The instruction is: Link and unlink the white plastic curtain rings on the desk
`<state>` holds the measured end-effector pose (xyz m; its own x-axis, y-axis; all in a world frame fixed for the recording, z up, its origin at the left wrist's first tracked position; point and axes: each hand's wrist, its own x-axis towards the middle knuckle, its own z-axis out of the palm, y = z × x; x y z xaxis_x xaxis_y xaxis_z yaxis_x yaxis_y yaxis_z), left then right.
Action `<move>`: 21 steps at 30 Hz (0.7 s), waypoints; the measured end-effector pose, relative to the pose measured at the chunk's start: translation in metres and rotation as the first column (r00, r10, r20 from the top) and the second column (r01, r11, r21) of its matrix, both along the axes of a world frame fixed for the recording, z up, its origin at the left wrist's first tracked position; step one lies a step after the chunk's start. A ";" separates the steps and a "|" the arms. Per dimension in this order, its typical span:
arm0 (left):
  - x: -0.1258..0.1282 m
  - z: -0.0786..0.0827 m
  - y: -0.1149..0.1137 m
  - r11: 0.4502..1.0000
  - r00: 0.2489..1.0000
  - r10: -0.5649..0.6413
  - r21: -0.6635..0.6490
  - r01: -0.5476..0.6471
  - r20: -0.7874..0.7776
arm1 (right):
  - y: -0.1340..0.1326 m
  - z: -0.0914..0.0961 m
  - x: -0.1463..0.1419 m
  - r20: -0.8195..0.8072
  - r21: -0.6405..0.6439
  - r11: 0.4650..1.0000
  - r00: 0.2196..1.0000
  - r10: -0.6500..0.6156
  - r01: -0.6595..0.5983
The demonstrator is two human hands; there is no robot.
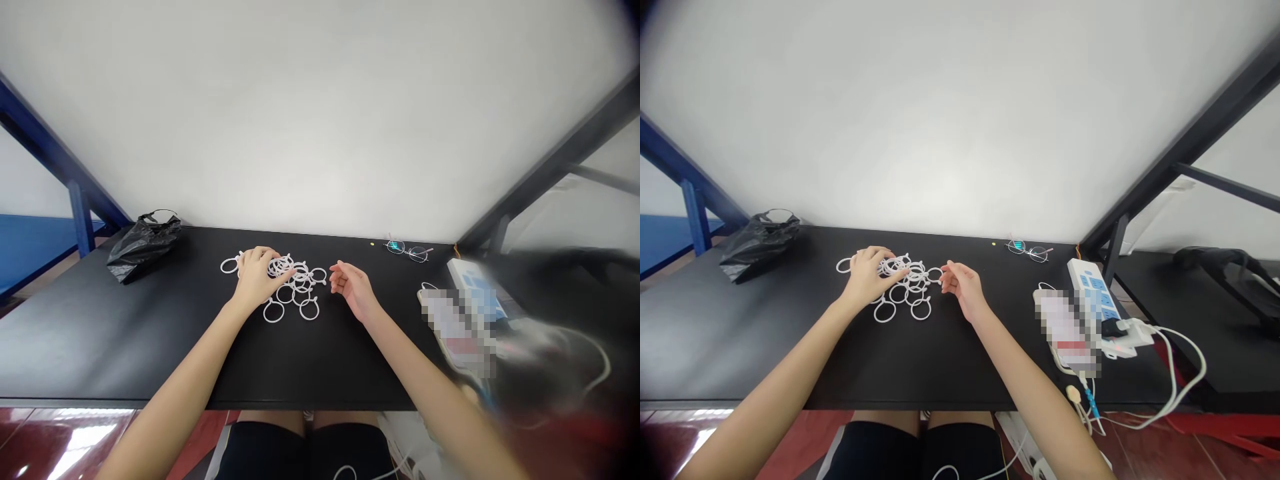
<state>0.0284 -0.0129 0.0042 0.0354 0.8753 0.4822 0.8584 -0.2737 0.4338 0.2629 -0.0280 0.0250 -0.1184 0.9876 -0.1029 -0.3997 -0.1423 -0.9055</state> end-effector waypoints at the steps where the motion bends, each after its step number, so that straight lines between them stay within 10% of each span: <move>1: 0.001 -0.002 0.000 1.000 1.000 -0.010 -0.015 0.010 -0.020 | 0.000 0.000 0.000 0.001 -0.002 1.000 1.000 -0.001 0.001; 7: 0.000 -0.002 -0.001 0.997 0.999 -0.017 -0.076 0.014 -0.039 | 0.002 -0.002 0.001 0.037 0.006 1.000 0.999 0.001 -0.001; 11: -0.006 0.002 0.001 0.992 0.992 0.124 -0.024 -0.125 -0.025 | 0.000 -0.009 0.002 0.333 0.164 0.985 0.938 -0.100 0.047; 15: -0.016 -0.004 0.006 0.940 0.959 0.281 -0.191 -0.284 -0.040 | -0.013 -0.014 -0.005 0.718 0.522 0.806 0.654 -0.238 -0.280; 21: -0.021 -0.013 0.011 0.915 0.978 0.201 -0.344 -0.210 -0.064 | -0.020 -0.021 -0.018 0.959 0.273 0.684 0.249 -0.137 -0.677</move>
